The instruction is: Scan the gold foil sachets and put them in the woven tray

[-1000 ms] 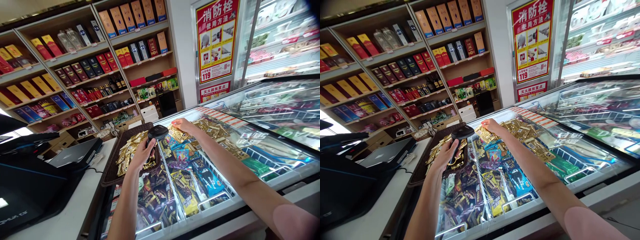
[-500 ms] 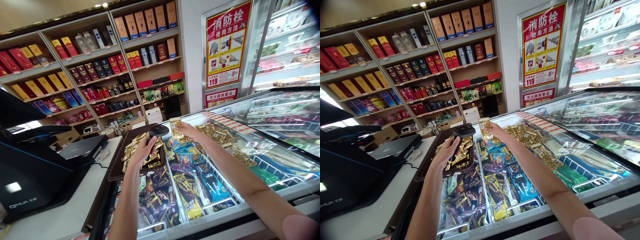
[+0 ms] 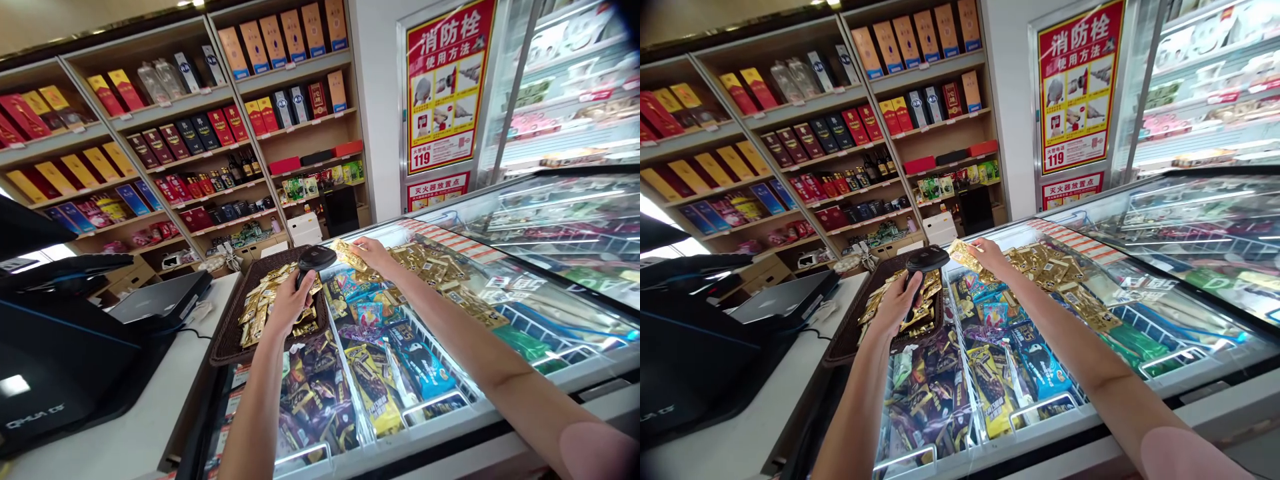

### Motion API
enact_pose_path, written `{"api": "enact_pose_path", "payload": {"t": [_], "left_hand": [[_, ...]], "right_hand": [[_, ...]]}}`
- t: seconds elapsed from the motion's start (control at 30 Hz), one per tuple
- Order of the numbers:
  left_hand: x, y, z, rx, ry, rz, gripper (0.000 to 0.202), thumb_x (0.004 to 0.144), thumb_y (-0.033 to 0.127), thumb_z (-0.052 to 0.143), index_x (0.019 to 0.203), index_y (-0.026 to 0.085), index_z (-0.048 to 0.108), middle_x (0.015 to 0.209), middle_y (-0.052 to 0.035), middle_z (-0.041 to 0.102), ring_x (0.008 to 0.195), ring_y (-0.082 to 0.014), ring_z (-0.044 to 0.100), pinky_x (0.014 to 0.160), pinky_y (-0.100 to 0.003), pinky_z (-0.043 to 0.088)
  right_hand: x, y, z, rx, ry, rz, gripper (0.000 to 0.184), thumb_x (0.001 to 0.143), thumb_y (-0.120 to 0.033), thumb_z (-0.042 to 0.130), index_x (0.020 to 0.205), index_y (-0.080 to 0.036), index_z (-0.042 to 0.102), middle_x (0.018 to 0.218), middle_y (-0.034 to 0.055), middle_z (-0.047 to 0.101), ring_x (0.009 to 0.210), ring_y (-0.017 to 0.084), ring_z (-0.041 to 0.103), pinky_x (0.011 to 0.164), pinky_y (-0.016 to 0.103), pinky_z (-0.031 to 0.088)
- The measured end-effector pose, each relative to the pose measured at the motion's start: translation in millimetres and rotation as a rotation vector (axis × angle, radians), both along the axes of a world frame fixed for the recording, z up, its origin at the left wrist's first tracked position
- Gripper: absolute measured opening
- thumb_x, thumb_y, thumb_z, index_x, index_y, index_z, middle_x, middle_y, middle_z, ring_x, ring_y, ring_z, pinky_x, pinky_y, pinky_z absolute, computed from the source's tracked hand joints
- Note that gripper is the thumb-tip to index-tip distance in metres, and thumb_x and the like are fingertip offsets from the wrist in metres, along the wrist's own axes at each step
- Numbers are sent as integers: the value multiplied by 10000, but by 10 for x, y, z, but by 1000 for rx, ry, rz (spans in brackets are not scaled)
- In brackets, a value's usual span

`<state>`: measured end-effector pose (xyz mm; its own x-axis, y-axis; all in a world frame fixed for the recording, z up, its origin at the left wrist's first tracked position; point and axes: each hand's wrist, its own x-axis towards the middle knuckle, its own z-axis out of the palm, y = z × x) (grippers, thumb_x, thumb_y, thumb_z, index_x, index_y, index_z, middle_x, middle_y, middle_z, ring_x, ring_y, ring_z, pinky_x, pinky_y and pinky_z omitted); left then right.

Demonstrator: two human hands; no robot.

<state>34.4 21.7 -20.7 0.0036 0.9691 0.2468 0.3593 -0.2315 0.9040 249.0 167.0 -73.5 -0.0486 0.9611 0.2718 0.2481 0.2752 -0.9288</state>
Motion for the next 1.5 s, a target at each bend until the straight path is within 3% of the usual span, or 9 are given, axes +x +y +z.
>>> {"api": "enact_pose_path", "payload": {"t": [0.27, 0.47, 0.7, 0.87, 0.93, 1.13, 1.27, 1.4, 1.5], "left_hand": [[2, -13, 15, 5, 47, 5, 449, 828, 646, 555, 804, 200, 506, 562, 64, 441, 476, -87, 465, 458, -196, 329], [-175, -69, 145, 36, 32, 31, 456, 822, 634, 583, 769, 189, 501, 643, 35, 488, 503, -78, 465, 462, -196, 329], [-416, -98, 194, 51, -6, 153, 484, 794, 662, 599, 756, 190, 499, 661, 36, 502, 493, -76, 464, 461, -206, 339], [-358, -49, 170, 43, -73, 147, 498, 768, 671, 620, 742, 189, 498, 659, 38, 488, 492, -78, 462, 445, -206, 350], [-301, -38, 168, 41, -120, 146, 506, 755, 679, 627, 744, 192, 492, 659, 43, 479, 485, -76, 458, 436, -205, 346], [-140, -15, 132, -12, -140, 78, 501, 740, 679, 638, 751, 199, 495, 632, 46, 463, 474, -80, 448, 426, -208, 315], [-102, 9, 101, -13, -63, 67, 484, 761, 663, 620, 711, 207, 465, 590, 51, 438, 480, -91, 445, 443, -214, 319], [-115, 2, 109, -26, -33, 56, 475, 784, 655, 602, 728, 200, 477, 614, 54, 453, 493, -81, 456, 456, -206, 320], [-128, -16, 126, -22, -47, 61, 479, 774, 659, 616, 754, 196, 490, 646, 56, 467, 488, -70, 447, 459, -202, 333]], "right_hand": [[6, -38, 78, -58, 73, 10, 298, 798, -455, 669, 907, -179, 653, 687, -15, 592, 579, 105, 500, 522, 209, 373], [-72, -78, -24, -149, 75, 118, 286, 822, -448, 672, 939, -187, 657, 638, -33, 541, 536, 94, 457, 472, 196, 352], [-822, -149, -188, -250, -40, 382, 268, 896, -410, 599, 989, -171, 674, 804, 38, 676, 610, 130, 582, 539, 224, 445], [-1196, -45, -203, 57, -253, 236, 339, 923, -331, 570, 1221, -179, 628, 1194, 107, 663, 1007, 199, 643, 861, 282, 483], [-1106, 30, -264, 124, -350, 140, 354, 936, -301, 544, 1258, -171, 612, 1281, 125, 616, 1075, 200, 622, 947, 298, 453], [-305, 260, -581, -10, -605, -43, 367, 943, -249, 502, 1267, -111, 602, 1269, 168, 614, 1159, 247, 577, 972, 325, 429], [183, 452, -731, -54, -807, -227, 479, 892, -352, 589, 1283, -77, 575, 1355, 215, 533, 1317, 338, 434, 1070, 410, 328], [426, 687, -798, -178, -899, -106, 881, 720, -481, 760, 1447, -135, 404, 1484, 189, 414, 1403, 367, 315, 1080, 421, 308], [472, 820, -774, -231, -930, -35, 1043, 612, -521, 826, 1469, -151, 362, 1479, 197, 406, 1404, 376, 309, 1060, 407, 332]]}}
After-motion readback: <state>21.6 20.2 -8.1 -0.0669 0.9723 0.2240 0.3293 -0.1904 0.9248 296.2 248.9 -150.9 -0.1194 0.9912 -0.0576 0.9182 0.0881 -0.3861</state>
